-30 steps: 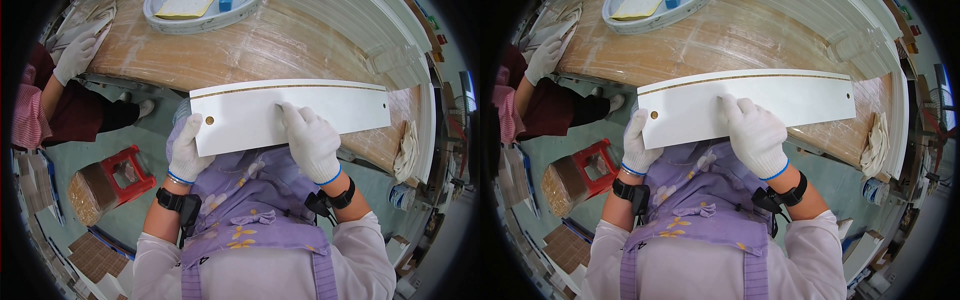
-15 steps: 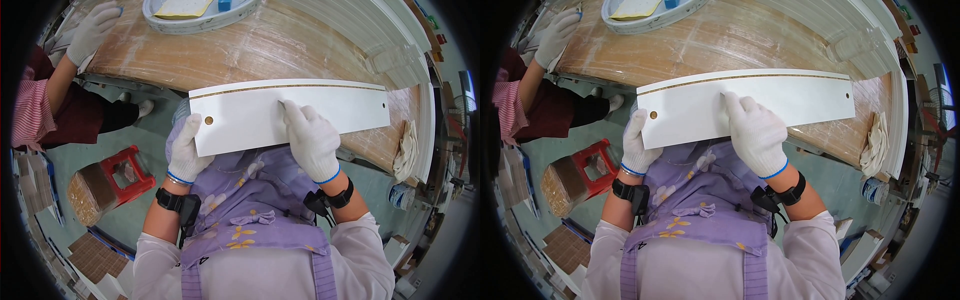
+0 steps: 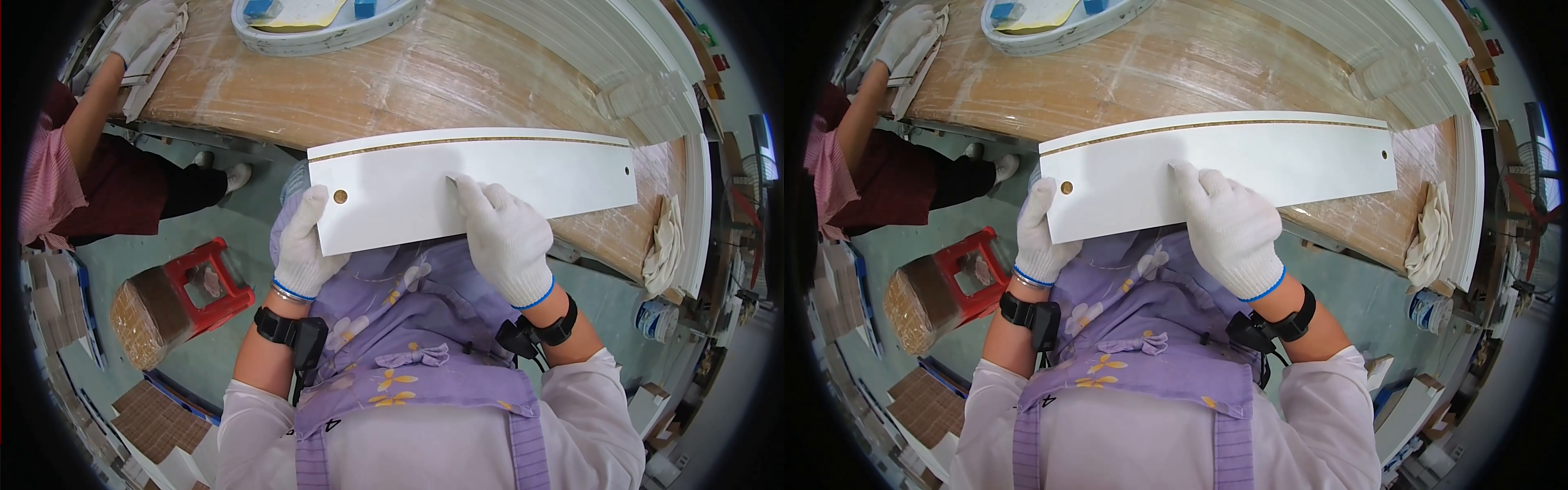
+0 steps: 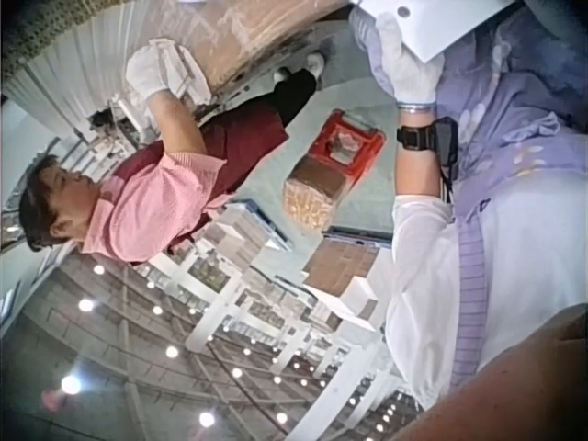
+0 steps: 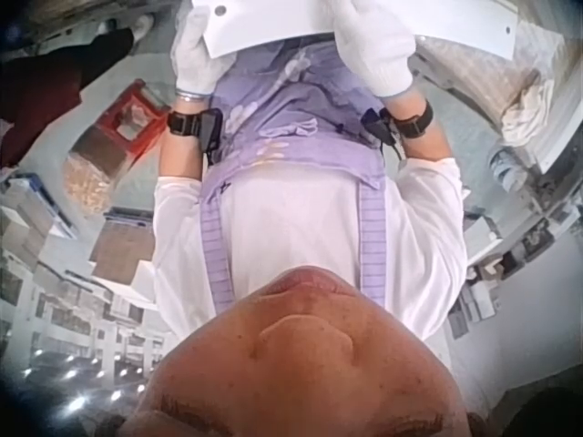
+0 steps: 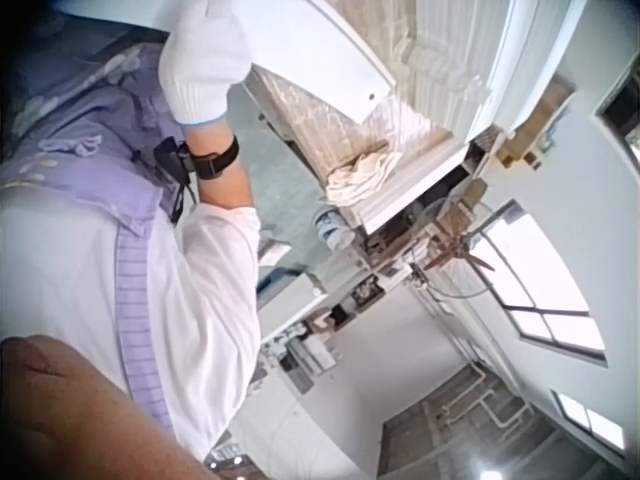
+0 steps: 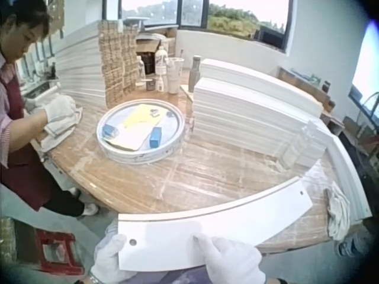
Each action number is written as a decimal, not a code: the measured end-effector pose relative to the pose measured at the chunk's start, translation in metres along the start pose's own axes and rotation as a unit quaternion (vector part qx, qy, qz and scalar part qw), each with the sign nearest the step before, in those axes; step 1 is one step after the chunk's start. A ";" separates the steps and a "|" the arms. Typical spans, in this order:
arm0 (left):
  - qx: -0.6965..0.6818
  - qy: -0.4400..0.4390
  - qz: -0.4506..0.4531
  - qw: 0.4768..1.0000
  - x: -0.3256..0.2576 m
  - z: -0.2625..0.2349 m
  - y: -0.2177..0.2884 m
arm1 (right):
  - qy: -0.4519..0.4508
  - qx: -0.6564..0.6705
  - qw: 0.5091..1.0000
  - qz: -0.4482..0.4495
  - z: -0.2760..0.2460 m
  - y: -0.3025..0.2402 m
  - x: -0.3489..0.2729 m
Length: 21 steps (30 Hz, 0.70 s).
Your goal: Sanding the edges of white furniture panels and wiping them clean with a cloth.
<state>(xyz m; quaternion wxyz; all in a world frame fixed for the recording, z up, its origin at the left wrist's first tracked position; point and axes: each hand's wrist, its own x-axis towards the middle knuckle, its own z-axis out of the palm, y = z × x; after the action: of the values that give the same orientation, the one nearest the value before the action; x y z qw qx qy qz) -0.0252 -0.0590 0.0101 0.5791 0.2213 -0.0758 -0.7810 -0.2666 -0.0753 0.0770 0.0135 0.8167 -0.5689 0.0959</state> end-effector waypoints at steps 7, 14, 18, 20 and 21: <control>-0.006 0.002 0.000 1.000 0.000 -0.002 0.000 | 0.054 0.004 0.996 -0.064 0.008 0.001 -0.003; -0.001 0.005 -0.009 1.000 0.005 -0.008 0.001 | -0.017 0.024 0.997 -0.065 0.000 -0.007 0.000; 0.026 0.013 0.022 0.999 0.003 -0.008 0.000 | 0.071 0.079 0.993 0.052 -0.002 0.029 0.009; 0.011 0.003 0.005 1.000 0.001 -0.005 0.000 | 0.272 -0.022 0.959 0.082 0.018 0.099 0.012; 0.012 0.000 0.006 1.000 -0.002 -0.009 0.001 | 0.218 -0.056 0.958 0.176 0.009 0.126 0.012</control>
<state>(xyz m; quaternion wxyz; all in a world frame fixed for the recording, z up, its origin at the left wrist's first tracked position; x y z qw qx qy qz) -0.0203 -0.0565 0.0031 0.5810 0.2281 -0.0866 -0.7765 -0.3785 -0.1315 0.0589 0.1659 0.6611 -0.6911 0.2404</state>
